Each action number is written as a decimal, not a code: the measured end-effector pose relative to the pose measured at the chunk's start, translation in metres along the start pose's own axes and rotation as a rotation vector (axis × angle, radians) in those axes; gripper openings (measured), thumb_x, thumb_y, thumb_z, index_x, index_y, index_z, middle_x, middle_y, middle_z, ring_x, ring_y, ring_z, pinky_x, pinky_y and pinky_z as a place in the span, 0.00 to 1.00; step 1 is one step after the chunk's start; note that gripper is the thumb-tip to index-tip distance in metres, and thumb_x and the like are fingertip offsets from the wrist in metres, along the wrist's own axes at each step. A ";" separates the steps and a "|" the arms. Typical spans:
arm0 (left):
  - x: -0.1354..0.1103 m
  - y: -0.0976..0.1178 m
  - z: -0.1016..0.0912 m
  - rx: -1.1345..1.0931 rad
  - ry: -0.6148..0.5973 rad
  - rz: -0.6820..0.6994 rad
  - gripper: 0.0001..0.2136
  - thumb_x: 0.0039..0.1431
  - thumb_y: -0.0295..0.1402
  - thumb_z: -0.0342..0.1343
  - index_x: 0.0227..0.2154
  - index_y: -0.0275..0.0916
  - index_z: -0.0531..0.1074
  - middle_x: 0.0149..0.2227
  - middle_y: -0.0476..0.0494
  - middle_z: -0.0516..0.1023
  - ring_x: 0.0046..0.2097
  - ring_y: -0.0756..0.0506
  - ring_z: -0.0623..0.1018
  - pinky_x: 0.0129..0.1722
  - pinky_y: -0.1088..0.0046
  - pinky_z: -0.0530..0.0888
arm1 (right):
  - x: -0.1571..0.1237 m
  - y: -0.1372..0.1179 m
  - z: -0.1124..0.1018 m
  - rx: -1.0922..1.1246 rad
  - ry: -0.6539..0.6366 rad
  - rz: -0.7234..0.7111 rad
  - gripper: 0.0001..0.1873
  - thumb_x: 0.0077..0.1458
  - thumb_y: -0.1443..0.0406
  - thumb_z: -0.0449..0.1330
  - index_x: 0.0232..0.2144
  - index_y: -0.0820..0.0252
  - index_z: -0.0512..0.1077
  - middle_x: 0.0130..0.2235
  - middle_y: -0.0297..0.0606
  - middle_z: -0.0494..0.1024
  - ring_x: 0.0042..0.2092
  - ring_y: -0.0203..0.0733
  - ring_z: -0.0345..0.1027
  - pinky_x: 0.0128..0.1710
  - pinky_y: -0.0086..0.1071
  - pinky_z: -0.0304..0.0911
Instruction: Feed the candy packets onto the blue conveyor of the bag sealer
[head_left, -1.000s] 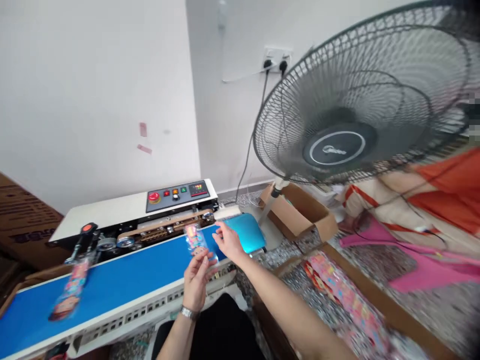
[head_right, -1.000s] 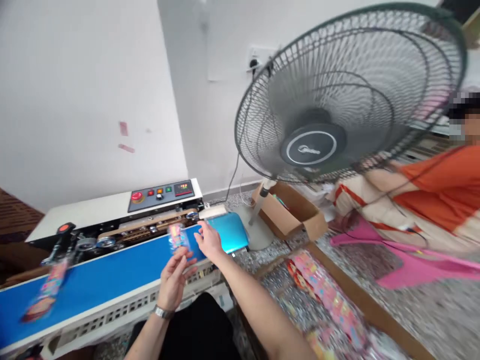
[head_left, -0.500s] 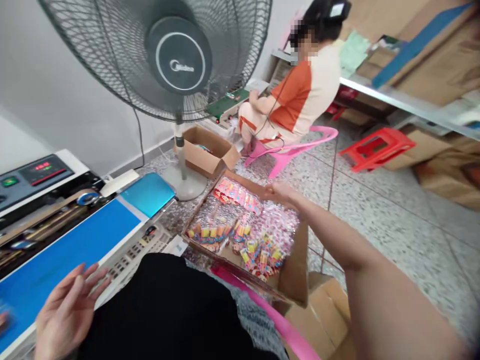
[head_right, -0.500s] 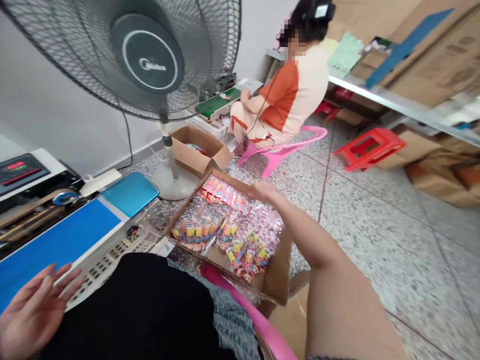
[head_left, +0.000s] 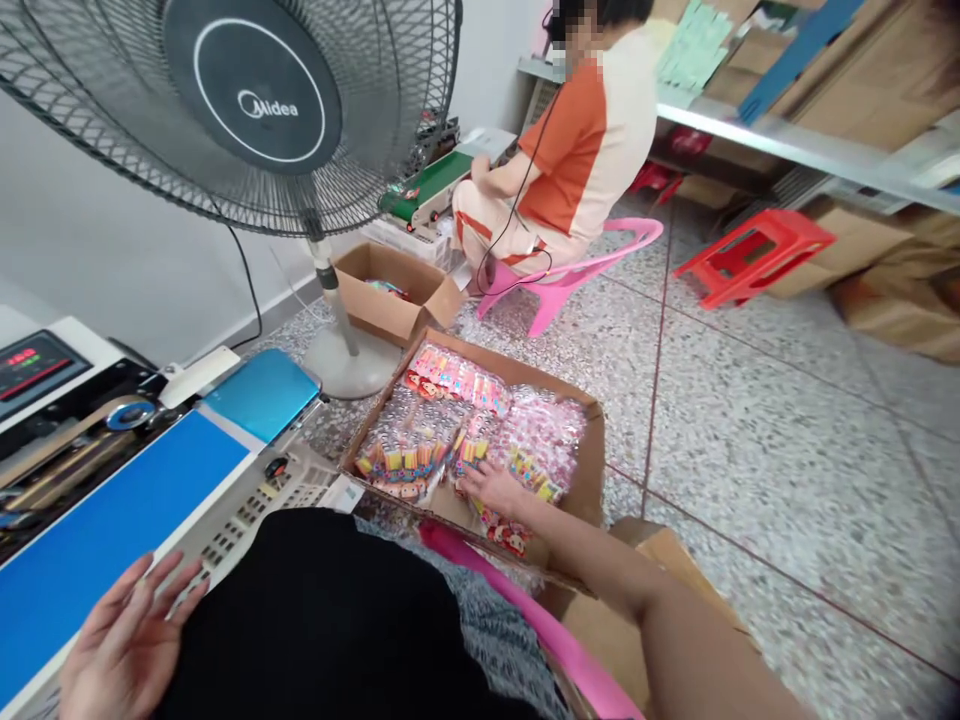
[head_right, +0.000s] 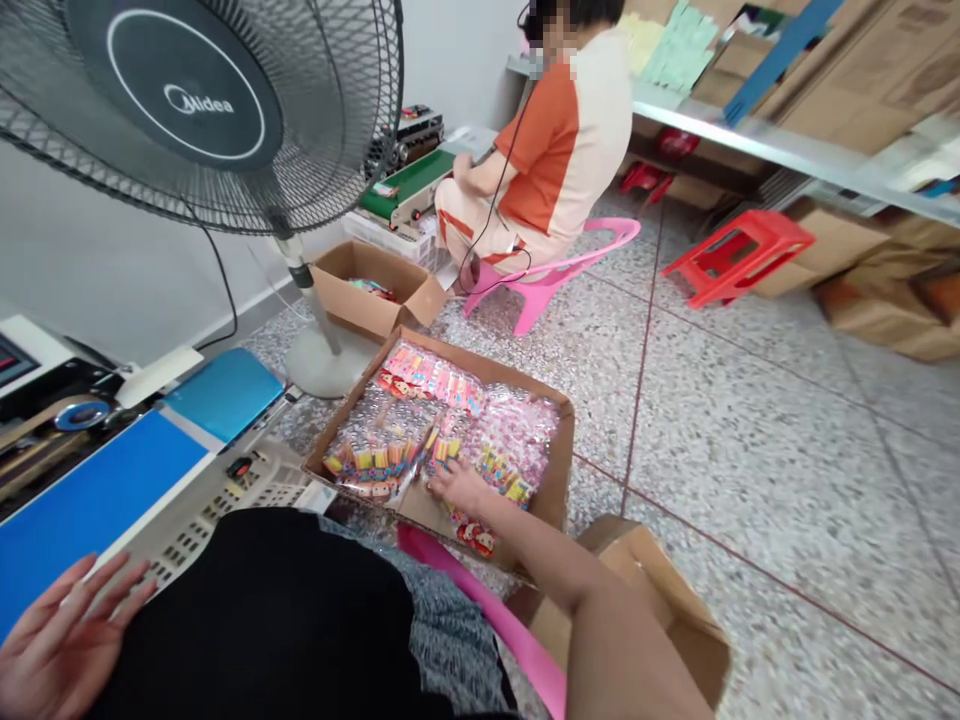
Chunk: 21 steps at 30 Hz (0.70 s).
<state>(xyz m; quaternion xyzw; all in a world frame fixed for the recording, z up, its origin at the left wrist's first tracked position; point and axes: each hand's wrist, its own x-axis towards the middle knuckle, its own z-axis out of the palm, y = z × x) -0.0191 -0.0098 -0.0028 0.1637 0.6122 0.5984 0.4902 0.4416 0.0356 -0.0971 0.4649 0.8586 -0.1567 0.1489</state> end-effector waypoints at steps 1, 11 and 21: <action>0.000 -0.001 -0.001 0.002 0.004 -0.003 0.13 0.43 0.35 0.63 0.36 0.49 0.74 0.37 0.56 0.79 0.38 0.46 0.77 0.33 0.69 0.78 | 0.005 -0.002 0.004 -0.060 0.036 -0.103 0.15 0.57 0.69 0.52 0.47 0.56 0.67 0.49 0.43 0.71 0.50 0.46 0.61 0.47 0.43 0.58; 0.007 -0.009 -0.010 0.016 0.012 -0.019 0.13 0.45 0.37 0.62 0.36 0.50 0.74 0.37 0.57 0.78 0.39 0.46 0.77 0.36 0.69 0.77 | -0.005 0.010 0.020 -0.247 0.049 -0.290 0.09 0.54 0.69 0.55 0.28 0.59 0.74 0.34 0.40 0.75 0.41 0.45 0.64 0.53 0.54 0.47; 0.008 -0.011 -0.015 0.017 0.041 -0.013 0.15 0.41 0.38 0.64 0.36 0.50 0.74 0.37 0.57 0.79 0.39 0.46 0.77 0.41 0.66 0.74 | 0.002 0.051 0.009 -0.295 0.187 -0.325 0.11 0.59 0.68 0.50 0.41 0.55 0.69 0.39 0.39 0.72 0.44 0.44 0.62 0.52 0.49 0.50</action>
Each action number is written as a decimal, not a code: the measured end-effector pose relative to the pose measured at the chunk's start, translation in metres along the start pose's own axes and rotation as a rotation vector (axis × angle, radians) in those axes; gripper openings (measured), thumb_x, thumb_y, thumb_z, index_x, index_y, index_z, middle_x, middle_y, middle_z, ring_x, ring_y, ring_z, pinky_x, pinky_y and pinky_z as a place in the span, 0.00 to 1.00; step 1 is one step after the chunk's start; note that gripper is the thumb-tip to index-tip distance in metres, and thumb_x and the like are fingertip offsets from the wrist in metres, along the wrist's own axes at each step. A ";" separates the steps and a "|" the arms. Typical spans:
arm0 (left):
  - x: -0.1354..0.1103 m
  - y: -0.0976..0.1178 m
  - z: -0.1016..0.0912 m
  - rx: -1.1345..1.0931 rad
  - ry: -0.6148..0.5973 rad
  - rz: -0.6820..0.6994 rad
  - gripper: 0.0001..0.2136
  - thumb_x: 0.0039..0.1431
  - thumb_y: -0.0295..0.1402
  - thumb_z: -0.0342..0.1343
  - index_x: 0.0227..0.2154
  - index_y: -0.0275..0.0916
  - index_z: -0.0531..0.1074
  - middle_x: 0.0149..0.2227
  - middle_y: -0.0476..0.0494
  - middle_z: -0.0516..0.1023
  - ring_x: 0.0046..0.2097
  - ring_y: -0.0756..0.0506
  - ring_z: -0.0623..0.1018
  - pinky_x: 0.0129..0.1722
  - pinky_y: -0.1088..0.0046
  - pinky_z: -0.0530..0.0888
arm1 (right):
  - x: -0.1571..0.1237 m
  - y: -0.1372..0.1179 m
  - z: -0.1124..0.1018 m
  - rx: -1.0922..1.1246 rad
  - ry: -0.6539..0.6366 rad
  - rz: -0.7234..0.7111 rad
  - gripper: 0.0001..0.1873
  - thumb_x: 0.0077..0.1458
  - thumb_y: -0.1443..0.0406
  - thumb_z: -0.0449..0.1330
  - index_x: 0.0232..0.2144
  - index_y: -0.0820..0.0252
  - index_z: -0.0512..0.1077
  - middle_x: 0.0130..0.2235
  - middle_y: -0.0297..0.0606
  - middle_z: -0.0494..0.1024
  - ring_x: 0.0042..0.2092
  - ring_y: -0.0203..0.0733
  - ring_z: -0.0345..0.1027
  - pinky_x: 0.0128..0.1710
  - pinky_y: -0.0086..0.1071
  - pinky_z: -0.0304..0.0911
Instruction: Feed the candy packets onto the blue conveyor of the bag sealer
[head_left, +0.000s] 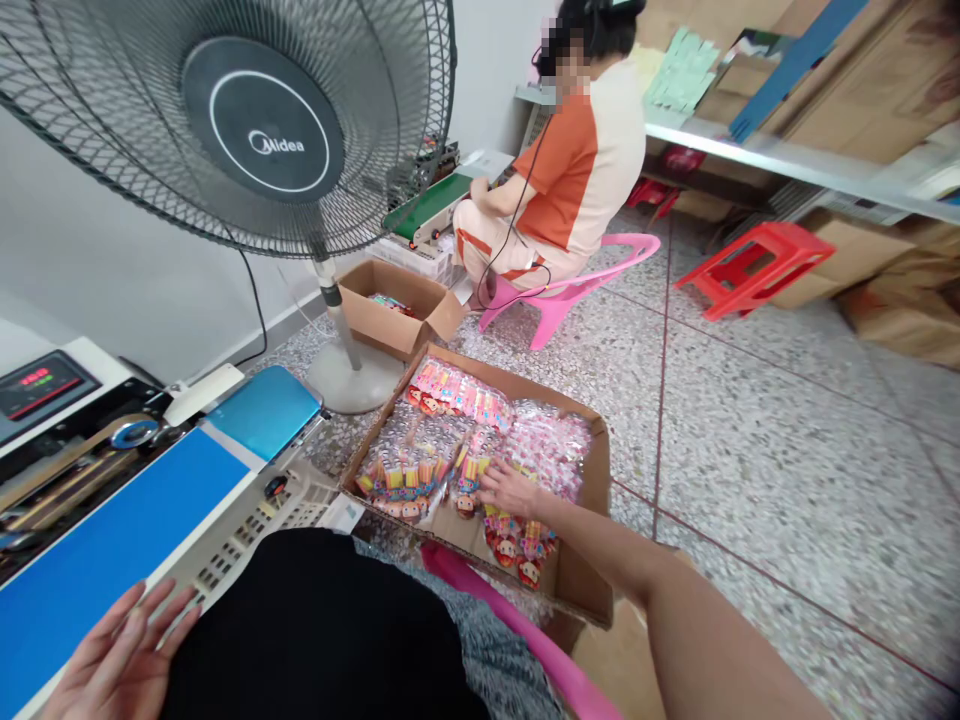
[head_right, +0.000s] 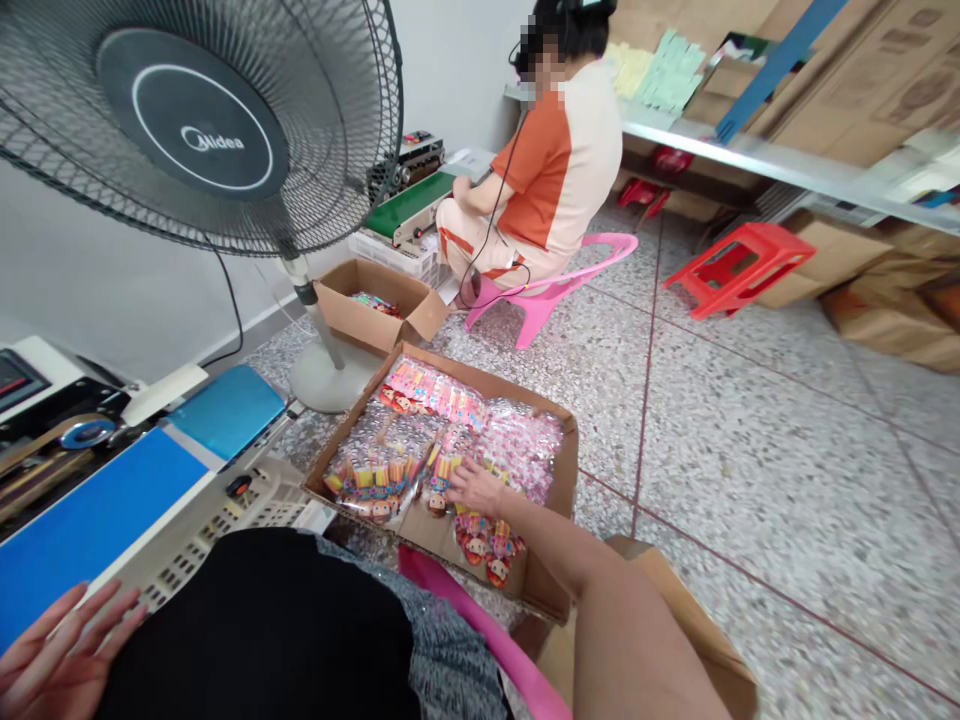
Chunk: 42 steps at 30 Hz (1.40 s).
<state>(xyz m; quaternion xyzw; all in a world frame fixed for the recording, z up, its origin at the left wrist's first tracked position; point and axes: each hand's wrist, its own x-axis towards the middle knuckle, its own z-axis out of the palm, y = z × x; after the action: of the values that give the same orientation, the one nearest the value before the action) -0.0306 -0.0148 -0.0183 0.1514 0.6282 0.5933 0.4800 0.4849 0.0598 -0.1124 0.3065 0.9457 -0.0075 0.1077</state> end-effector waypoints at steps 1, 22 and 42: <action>-0.001 0.000 -0.001 0.002 0.005 -0.004 0.15 0.42 0.38 0.63 0.36 0.50 0.74 0.37 0.58 0.79 0.39 0.46 0.76 0.43 0.64 0.73 | 0.001 0.001 0.003 0.000 0.024 -0.031 0.12 0.59 0.68 0.50 0.43 0.54 0.68 0.42 0.40 0.72 0.46 0.44 0.61 0.52 0.49 0.50; 0.001 -0.004 0.000 0.014 -0.020 -0.013 0.13 0.47 0.38 0.60 0.38 0.51 0.73 0.40 0.55 0.78 0.42 0.43 0.75 0.60 0.47 0.53 | -0.010 0.016 0.014 -0.133 -0.046 -0.137 0.08 0.54 0.70 0.54 0.37 0.63 0.70 0.38 0.45 0.73 0.46 0.48 0.62 0.52 0.51 0.49; -0.002 -0.002 0.001 0.026 -0.022 -0.008 0.12 0.46 0.38 0.60 0.37 0.52 0.74 0.40 0.56 0.78 0.42 0.41 0.76 0.58 0.49 0.59 | -0.002 0.002 0.026 -0.154 -0.117 0.018 0.05 0.51 0.70 0.55 0.29 0.61 0.72 0.34 0.42 0.75 0.40 0.47 0.64 0.53 0.54 0.51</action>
<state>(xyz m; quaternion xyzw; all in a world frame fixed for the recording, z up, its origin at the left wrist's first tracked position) -0.0282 -0.0161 -0.0190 0.1616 0.6313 0.5815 0.4870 0.4930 0.0584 -0.1373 0.3048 0.9328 0.0483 0.1861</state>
